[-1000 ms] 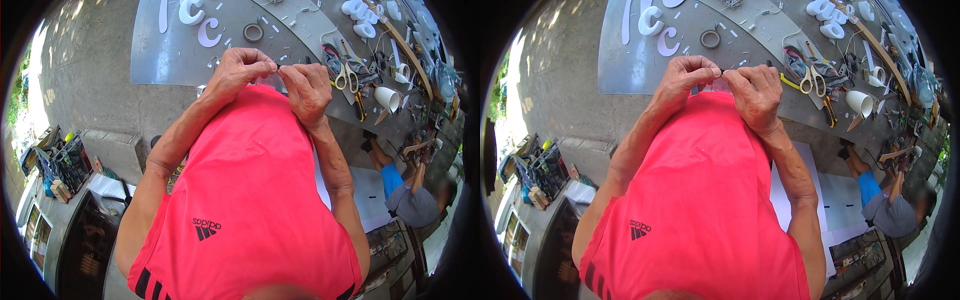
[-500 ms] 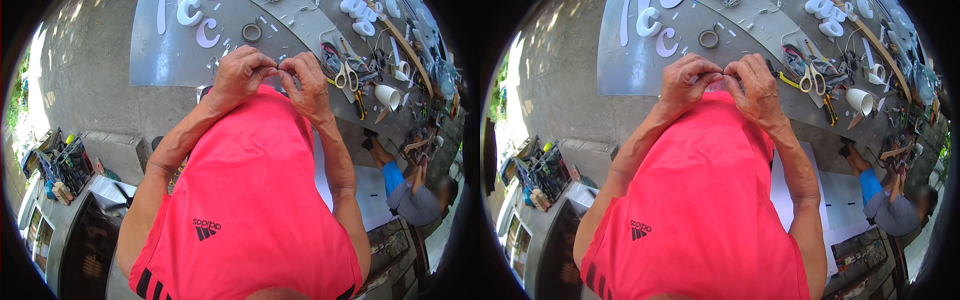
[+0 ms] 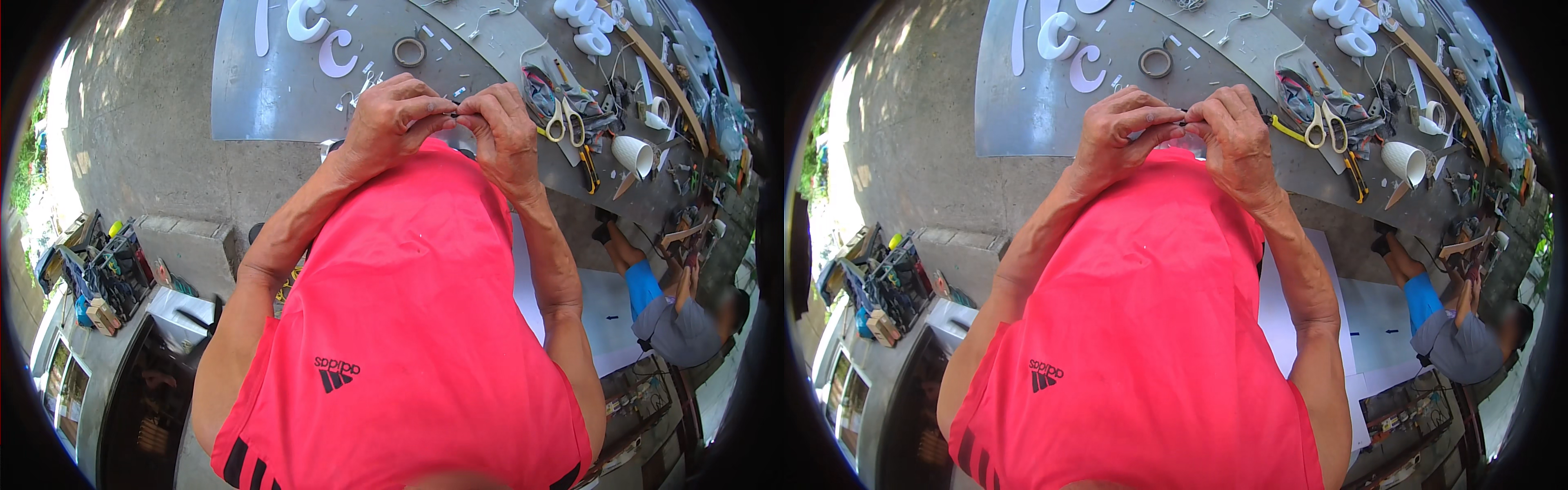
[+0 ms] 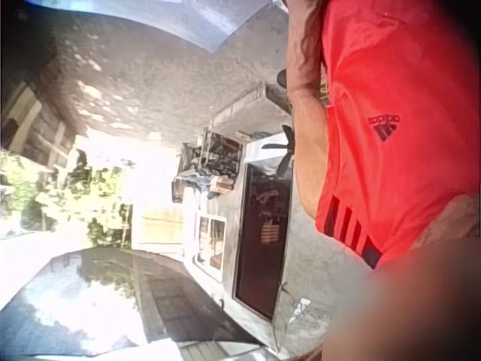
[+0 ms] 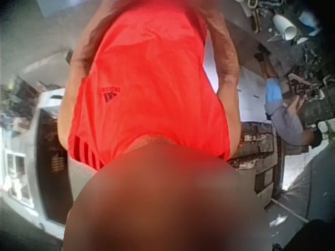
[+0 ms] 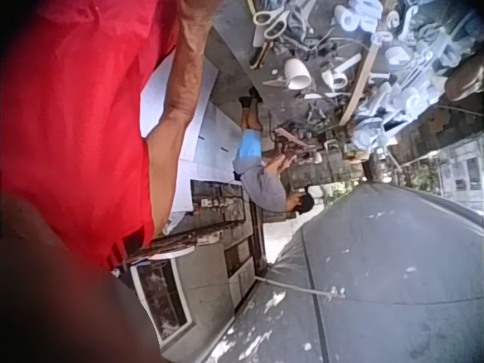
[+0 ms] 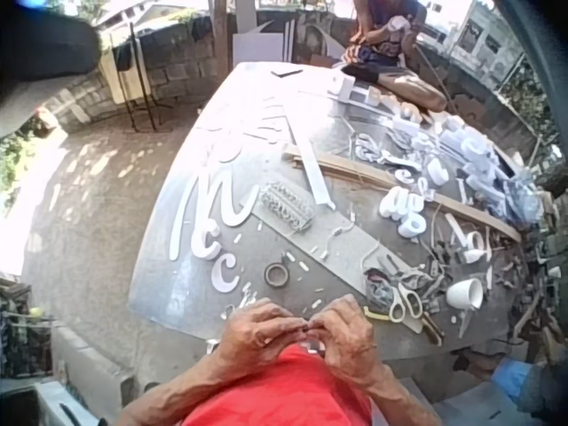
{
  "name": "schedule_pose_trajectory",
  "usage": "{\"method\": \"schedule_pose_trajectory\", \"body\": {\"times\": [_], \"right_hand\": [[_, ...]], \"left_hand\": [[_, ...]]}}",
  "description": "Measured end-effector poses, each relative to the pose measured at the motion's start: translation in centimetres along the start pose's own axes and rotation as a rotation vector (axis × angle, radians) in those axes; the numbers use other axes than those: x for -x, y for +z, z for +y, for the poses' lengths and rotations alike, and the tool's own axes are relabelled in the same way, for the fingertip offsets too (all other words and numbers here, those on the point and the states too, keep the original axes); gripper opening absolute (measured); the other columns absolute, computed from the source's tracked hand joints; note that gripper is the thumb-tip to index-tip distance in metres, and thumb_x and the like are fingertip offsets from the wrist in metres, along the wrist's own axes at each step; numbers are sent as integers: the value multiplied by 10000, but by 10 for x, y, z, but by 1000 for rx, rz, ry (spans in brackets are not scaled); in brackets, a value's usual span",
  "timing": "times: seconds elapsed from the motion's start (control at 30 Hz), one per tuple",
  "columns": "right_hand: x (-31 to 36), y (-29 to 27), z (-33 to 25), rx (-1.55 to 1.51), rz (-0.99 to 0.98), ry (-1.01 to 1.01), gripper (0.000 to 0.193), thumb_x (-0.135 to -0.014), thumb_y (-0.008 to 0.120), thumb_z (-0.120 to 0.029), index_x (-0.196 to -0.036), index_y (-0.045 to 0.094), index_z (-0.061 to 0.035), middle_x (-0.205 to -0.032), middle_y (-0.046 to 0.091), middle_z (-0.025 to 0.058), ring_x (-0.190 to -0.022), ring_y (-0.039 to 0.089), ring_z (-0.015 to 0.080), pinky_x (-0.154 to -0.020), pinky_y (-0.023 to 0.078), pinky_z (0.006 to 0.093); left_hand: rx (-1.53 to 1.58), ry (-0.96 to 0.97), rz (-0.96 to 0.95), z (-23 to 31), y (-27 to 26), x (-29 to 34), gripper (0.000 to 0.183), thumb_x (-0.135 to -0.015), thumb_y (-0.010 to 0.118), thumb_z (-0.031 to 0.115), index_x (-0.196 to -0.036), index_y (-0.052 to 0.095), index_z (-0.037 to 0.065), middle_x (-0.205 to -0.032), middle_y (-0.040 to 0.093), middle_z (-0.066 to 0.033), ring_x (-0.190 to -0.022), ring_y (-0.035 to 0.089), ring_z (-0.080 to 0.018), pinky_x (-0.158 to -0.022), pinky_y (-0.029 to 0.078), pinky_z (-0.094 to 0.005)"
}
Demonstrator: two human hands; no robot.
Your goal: Assembling and wiring LED modules into plastic channel letters for signage.
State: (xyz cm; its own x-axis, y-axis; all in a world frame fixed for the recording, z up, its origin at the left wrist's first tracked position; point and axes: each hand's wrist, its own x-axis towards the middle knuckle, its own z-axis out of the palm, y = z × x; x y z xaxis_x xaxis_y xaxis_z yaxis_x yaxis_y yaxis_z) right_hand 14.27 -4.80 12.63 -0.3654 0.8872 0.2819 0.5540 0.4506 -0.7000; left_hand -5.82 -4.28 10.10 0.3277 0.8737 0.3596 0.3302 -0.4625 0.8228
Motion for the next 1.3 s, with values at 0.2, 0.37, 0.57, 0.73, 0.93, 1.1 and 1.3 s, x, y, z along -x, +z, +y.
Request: {"method": "schedule_pose_trajectory", "body": {"times": [0.2,0.37,0.57,0.73,0.93,1.1,1.3], "right_hand": [[1,0,1,-14,30,-30,250,-690,748,89,-875,625,-27,-855,600,87,-836,574,292,-720,473,401],[2,-2,3,-15,18,-41,256,-687,749,92,-879,629,-29,-857,602,87,-842,577,291,-729,477,396],[4,0,3,-78,-32,9,192,-754,739,49,-896,633,-23,-855,601,86,-838,580,290,-726,482,396],[0,-12,3,-338,-237,305,104,-945,676,-96,-1002,671,-8,-897,648,96,-803,626,247,-726,505,363],[2,-8,9,-416,-229,355,186,-1010,627,-155,-1105,687,-7,-976,692,106,-790,682,197,-718,538,314],[-3,-12,-1,-307,-228,162,162,-893,724,-47,-1050,687,-23,-926,670,93,-808,664,220,-717,544,340],[1,0,6,-166,-136,-63,210,-826,747,17,-1025,700,-34,-914,658,87,-851,654,246,-705,544,349]], "left_hand": [[15,1,-41,-2,-3,-1,228,-769,853,77,-984,790,115,-865,734,-27,-769,658,-179,-624,517,-301],[132,-153,-93,4,-3,0,181,-799,836,58,-969,787,96,-839,708,-25,-710,613,-132,-580,467,-271],[259,-344,-202,5,-8,-2,126,-834,809,95,-938,759,46,-798,665,-9,-663,555,-79,-562,420,-248],[626,-784,-310,-4,-15,-1,133,-867,771,137,-917,735,19,-805,673,5,-704,568,-62,-615,434,-237],[860,-927,-379,-13,-17,-2,123,-860,742,162,-916,740,53,-816,686,-1,-735,569,-59,-629,405,-230],[976,-1050,-380,-18,-17,1,107,-860,729,152,-903,739,55,-819,689,-1,-696,542,-56,-602,383,-235],[1017,-1045,-399,-20,-15,0,91,-859,731,150,-892,739,65,-805,682,13,-679,529,-48,-594,378,-233]]}}
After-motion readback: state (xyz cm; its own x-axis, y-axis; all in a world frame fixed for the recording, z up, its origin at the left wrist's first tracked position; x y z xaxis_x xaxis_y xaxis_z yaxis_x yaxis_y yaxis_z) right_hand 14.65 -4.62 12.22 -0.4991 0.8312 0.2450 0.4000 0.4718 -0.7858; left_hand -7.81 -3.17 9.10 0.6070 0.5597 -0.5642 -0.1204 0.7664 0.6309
